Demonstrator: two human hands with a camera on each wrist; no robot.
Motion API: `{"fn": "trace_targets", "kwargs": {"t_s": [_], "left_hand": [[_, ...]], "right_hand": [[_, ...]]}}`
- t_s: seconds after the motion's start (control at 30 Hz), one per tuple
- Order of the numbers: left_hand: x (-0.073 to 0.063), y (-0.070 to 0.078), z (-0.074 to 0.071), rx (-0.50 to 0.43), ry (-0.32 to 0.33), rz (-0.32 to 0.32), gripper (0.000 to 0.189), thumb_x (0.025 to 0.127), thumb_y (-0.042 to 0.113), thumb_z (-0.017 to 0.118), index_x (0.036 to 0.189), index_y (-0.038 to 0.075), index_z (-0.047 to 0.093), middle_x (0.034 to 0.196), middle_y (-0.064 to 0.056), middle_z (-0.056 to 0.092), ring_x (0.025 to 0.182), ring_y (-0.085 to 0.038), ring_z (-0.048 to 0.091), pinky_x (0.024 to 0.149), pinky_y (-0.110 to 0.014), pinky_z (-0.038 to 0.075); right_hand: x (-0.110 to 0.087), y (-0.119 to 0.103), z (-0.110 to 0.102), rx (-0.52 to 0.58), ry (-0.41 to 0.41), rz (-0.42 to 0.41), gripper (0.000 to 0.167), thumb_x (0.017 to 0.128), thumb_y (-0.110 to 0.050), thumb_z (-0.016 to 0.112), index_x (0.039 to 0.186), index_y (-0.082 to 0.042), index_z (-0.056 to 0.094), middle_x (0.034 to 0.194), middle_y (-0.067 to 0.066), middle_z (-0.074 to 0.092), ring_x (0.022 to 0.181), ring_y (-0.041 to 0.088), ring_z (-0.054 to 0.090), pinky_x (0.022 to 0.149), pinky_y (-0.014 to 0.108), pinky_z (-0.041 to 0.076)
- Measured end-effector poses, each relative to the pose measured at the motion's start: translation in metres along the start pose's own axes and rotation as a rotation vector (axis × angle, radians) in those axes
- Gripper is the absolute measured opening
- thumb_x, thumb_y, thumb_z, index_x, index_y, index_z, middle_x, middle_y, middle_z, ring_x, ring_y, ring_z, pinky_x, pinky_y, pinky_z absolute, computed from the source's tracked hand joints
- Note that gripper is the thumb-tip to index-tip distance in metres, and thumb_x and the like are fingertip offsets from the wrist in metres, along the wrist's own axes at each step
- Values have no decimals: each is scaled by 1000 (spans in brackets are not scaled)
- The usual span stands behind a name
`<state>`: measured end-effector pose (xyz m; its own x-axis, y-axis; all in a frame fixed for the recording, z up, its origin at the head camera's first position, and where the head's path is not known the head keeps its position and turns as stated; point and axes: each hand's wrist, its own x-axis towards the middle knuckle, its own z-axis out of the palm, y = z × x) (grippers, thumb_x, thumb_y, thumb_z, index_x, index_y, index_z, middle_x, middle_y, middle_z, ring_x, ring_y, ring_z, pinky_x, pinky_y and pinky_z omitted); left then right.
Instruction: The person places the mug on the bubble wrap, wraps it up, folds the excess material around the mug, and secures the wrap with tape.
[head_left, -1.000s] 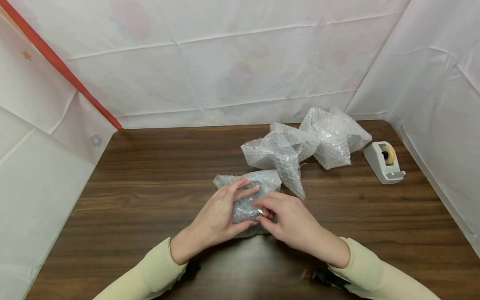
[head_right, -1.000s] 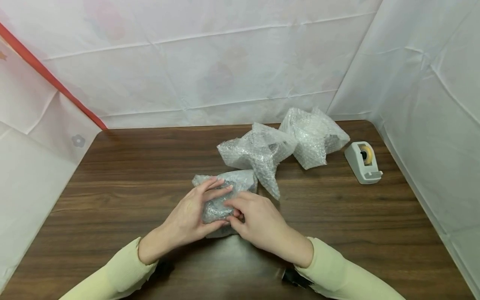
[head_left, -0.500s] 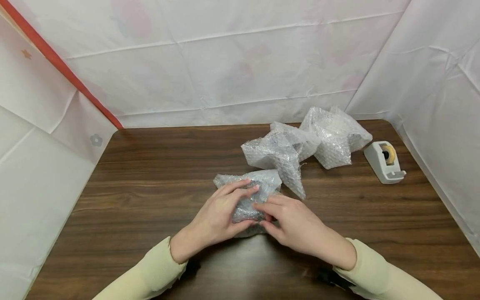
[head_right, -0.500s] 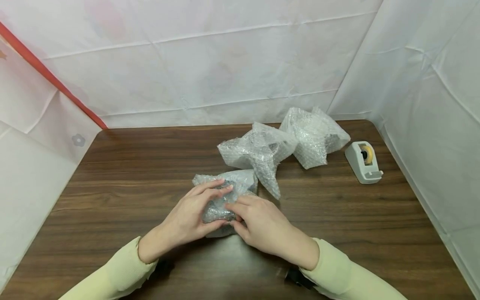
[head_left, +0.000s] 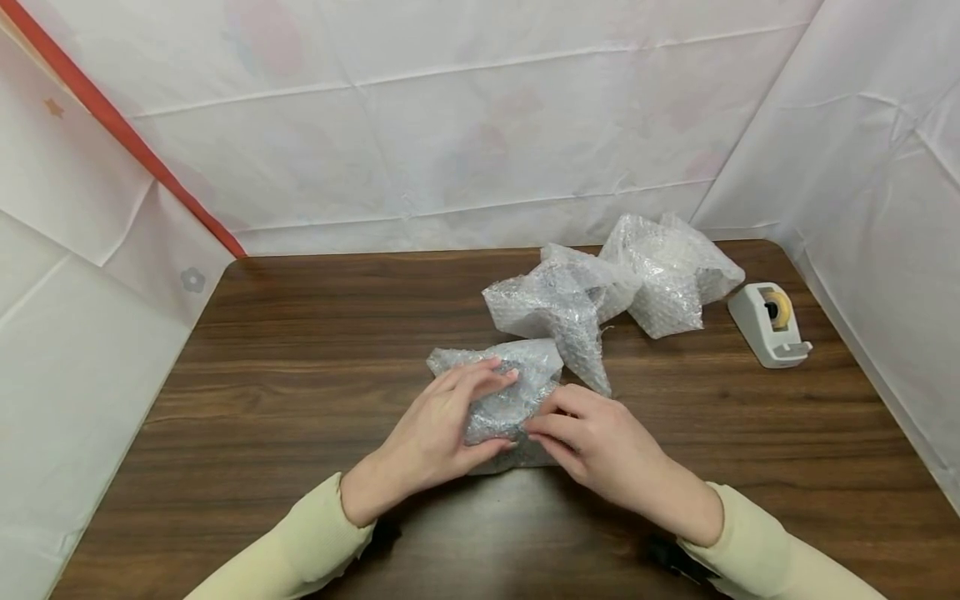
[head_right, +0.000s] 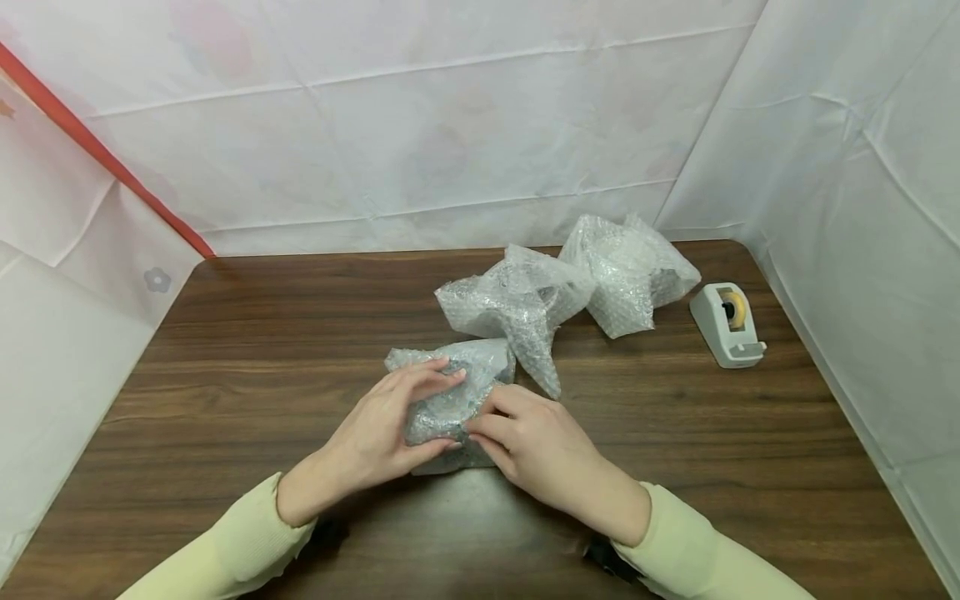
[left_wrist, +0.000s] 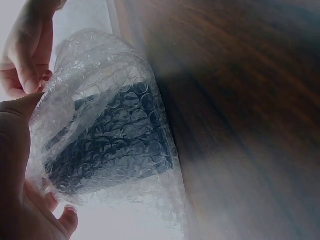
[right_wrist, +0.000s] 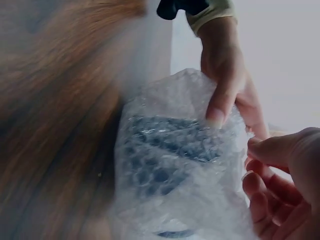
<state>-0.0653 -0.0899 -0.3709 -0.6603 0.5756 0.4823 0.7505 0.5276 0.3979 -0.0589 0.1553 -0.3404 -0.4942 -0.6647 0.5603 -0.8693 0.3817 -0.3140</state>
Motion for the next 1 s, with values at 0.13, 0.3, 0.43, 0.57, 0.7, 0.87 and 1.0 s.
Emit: {"fn": "trace_targets", "kwargs": {"t_s": [0.13,0.3,0.43,0.57,0.7,0.87,1.0], "left_hand": [[0,1,0,1,-12,-10,82,81,35,84,145,5,43,133,-5,63,133,-24,48,114,-41,33],[0,2,-1,-3,-37,-29,82,82,35,83,146,6,42,134,-4,63,134,-22,46,115,-39,30],[1,1,-2,-10,-34,-28,82,81,35,84,145,6,42,133,-5,63,134,-22,46,115,-40,31],[1,1,-2,-20,-36,-28,82,81,34,84,145,6,41,134,-5,63,135,-22,45,115,-40,31],[2,1,-3,-23,-48,-35,84,81,34,84,146,5,38,137,-4,61,135,-22,45,116,-40,30],[1,1,-4,-24,-61,-46,92,81,33,85,148,2,30,140,0,58,135,-21,45,115,-42,32],[0,1,-4,-20,-59,-40,95,80,32,86,148,1,27,142,1,56,137,-21,43,113,-44,34]], "right_hand": [[-2,2,0,-61,-50,-89,12,91,-10,69,101,-10,77,93,-3,61,82,12,57,66,24,51],[-4,3,-6,-67,-164,-104,21,96,-19,63,110,-9,75,100,-2,60,88,13,55,71,27,51],[2,7,-10,-34,-175,-78,18,89,-12,73,106,-13,77,96,-5,60,84,9,56,68,23,50],[13,11,-6,-63,-124,-120,21,78,-6,83,95,-14,74,89,-5,58,77,11,56,64,24,50],[22,15,-3,-91,-141,-140,34,72,-4,87,102,-13,72,95,-2,58,81,15,54,68,26,49],[27,14,-1,-128,-226,-100,46,70,-7,89,112,-17,75,94,-3,53,85,15,52,72,26,50],[29,10,0,-202,-275,-69,46,69,-13,91,111,-22,75,88,-4,46,82,14,48,66,26,48]]}}
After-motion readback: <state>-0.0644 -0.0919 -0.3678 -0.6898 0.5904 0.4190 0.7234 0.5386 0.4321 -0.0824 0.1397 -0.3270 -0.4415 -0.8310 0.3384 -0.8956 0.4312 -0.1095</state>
